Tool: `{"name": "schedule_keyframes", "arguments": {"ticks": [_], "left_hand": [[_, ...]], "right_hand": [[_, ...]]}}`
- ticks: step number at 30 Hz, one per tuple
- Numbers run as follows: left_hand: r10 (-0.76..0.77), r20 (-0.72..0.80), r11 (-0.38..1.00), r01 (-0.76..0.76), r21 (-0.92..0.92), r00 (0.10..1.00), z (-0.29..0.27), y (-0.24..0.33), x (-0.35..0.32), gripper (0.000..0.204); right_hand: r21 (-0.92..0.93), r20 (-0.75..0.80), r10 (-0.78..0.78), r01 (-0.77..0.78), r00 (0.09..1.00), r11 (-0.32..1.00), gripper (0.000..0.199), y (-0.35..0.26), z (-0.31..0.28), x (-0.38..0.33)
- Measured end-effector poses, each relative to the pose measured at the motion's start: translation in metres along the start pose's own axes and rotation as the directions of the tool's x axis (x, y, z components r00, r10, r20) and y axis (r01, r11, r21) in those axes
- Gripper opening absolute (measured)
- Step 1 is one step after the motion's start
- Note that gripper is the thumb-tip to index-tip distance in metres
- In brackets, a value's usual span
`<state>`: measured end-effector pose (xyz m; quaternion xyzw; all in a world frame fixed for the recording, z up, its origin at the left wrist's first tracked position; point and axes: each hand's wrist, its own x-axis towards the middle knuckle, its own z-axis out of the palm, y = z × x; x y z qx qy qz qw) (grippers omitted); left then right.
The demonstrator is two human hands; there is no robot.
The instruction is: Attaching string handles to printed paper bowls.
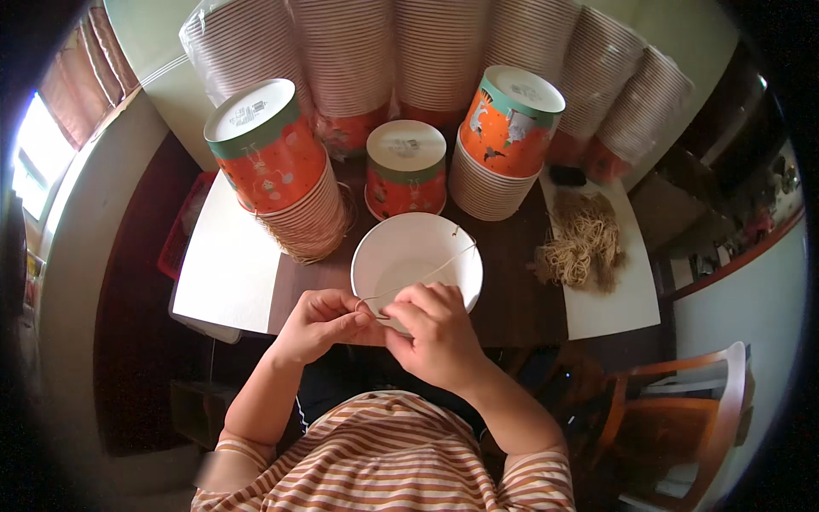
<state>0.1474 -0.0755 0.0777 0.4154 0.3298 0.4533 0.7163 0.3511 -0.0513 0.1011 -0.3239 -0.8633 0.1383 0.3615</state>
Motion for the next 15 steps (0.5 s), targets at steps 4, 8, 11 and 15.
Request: {"name": "schedule_keyframes", "arguments": {"ticks": [4,8,11,15], "left_hand": [[-0.011,-0.007,1.0,0.011,-0.002,1.0,0.0,0.001,-0.002,0.012],[0.148,-0.105,0.943,-0.109,0.315,0.983,-0.001,-0.004,-0.012,0.01],[0.343,-0.169,0.681,-0.121,0.722,0.924,0.009,-0.005,-0.022,0.012],[0.7,-0.076,0.423,-0.327,0.845,0.71,0.009,-0.03,-0.025,0.02]], "right_hand": [[0.004,0.071,0.009,-0.01,0.997,1.0,0.026,0.0,0.009,0.004],[-0.104,0.003,-0.033,0.033,0.999,0.994,0.023,-0.012,0.011,0.001],[-0.193,-0.085,-0.046,0.029,0.995,0.981,0.02,-0.026,0.016,-0.01],[-0.105,-0.114,-0.003,-0.009,0.993,0.994,0.022,-0.04,0.03,-0.023]]}}
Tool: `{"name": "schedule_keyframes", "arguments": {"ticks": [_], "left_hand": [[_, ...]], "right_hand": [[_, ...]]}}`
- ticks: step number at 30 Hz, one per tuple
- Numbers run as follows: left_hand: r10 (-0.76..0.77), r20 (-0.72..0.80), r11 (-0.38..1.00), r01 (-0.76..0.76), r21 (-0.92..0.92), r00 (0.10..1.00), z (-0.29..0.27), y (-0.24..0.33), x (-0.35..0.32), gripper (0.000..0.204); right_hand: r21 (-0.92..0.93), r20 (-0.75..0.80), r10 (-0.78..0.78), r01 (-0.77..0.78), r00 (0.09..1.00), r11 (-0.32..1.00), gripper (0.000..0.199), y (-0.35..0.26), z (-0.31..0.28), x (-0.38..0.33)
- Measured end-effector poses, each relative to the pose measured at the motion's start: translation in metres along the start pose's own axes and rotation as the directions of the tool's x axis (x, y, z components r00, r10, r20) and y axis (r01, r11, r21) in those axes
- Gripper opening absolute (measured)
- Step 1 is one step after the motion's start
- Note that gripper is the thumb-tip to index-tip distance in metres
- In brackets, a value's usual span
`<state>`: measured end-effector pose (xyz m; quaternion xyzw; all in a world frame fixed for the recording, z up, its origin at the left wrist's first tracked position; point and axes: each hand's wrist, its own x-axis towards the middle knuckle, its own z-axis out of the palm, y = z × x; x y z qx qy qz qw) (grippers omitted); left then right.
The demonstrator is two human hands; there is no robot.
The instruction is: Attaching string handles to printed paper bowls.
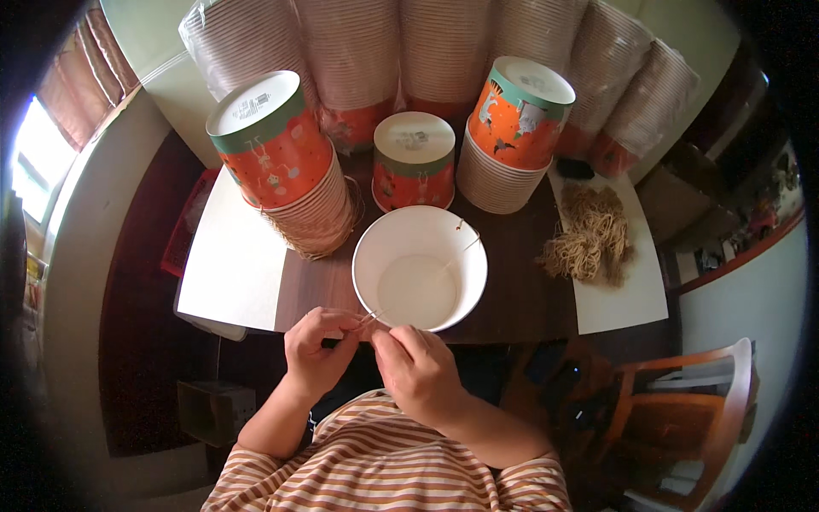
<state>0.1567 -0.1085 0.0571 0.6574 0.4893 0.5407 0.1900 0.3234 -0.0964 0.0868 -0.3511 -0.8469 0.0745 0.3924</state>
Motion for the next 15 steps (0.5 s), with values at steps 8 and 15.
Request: {"name": "schedule_keyframes", "arguments": {"ticks": [8,15], "left_hand": [[-0.503,0.175,0.558,0.473,-0.682,0.846,0.017,-0.009,-0.022,0.009],[-0.566,0.317,0.13,0.463,-0.877,0.761,0.019,-0.02,-0.025,0.009]], "right_hand": [[-0.005,-0.155,0.126,-0.128,0.98,0.992,0.022,0.014,0.037,-0.022],[0.611,0.133,0.479,-0.452,0.868,0.65,0.022,0.022,0.053,-0.023]]}}
